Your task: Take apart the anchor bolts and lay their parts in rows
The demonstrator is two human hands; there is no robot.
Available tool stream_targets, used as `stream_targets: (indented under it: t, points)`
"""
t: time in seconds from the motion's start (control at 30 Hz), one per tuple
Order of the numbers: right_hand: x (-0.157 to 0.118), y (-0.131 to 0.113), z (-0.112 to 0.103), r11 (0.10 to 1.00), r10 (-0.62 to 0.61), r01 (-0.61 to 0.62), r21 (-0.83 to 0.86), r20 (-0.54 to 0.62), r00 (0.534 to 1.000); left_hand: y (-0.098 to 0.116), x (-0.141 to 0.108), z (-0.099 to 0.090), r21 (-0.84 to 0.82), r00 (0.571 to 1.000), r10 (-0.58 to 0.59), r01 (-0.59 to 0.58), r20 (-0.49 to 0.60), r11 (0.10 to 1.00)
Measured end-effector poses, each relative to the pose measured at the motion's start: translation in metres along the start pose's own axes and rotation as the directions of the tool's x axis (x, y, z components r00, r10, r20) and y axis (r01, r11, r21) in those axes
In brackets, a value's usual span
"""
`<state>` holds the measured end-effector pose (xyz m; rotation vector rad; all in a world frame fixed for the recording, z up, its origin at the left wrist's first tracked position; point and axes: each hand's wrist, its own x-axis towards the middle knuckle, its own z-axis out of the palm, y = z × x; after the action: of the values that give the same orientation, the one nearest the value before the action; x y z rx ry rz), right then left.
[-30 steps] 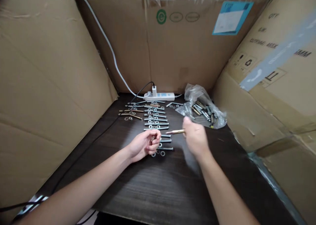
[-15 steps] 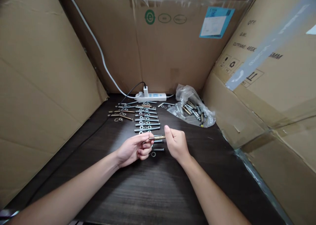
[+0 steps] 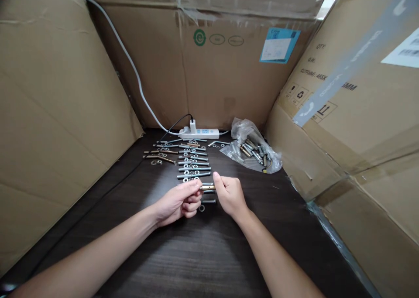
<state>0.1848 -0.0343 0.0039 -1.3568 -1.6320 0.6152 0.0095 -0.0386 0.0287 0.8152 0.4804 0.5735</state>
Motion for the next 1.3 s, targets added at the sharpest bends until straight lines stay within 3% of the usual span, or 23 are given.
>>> stream_targets:
  t: [0.17, 0.4, 0.57, 0.67, 0.77, 0.83, 1.07, 1.3]
  points:
    - [-0.001, -0.002, -0.001, 0.998, -0.019, 0.023, -0.057, 0.065, 0.998, 0.000, -0.001, 0.002, 0.028, 1.000, -0.019, 0.019, 0.000, 0.999]
    - [-0.002, -0.009, -0.003, 0.989, -0.045, 0.066, -0.131, 0.160, 0.986, 0.000, 0.000, 0.004, 0.134, 0.989, -0.125, 0.135, -0.078, 0.982]
    - [0.002, -0.005, -0.007, 0.985, -0.036, 0.056, -0.162, 0.127, 0.991, -0.001, 0.003, 0.002, 0.327, 0.988, -0.040, 0.087, -0.148, 0.941]
    - [0.008, 0.004, -0.013, 0.984, -0.015, 0.024, -0.175, 0.049, 0.999, 0.001, 0.004, 0.000, 0.574, 0.970, 0.149, -0.011, -0.194, 0.819]
    - [0.014, 0.015, -0.020, 0.982, -0.002, -0.004, -0.191, -0.028, 1.000, 0.003, 0.004, -0.003, 0.805, 0.908, 0.381, -0.092, -0.175, 0.587]
    - [0.018, 0.023, -0.022, 0.978, 0.020, -0.033, -0.204, -0.065, 0.998, 0.004, 0.003, -0.005, 0.862, 0.872, 0.463, -0.108, -0.157, 0.495]
    - [0.020, 0.021, -0.023, 0.968, 0.031, -0.033, -0.249, -0.012, 0.999, 0.018, 0.000, -0.025, 0.939, 0.814, 0.566, -0.077, -0.135, 0.334]
    - [0.013, 0.005, -0.015, 0.964, -0.013, 0.025, -0.266, 0.047, 0.999, 0.040, -0.022, -0.068, 0.960, 0.810, 0.553, 0.038, -0.192, 0.277]
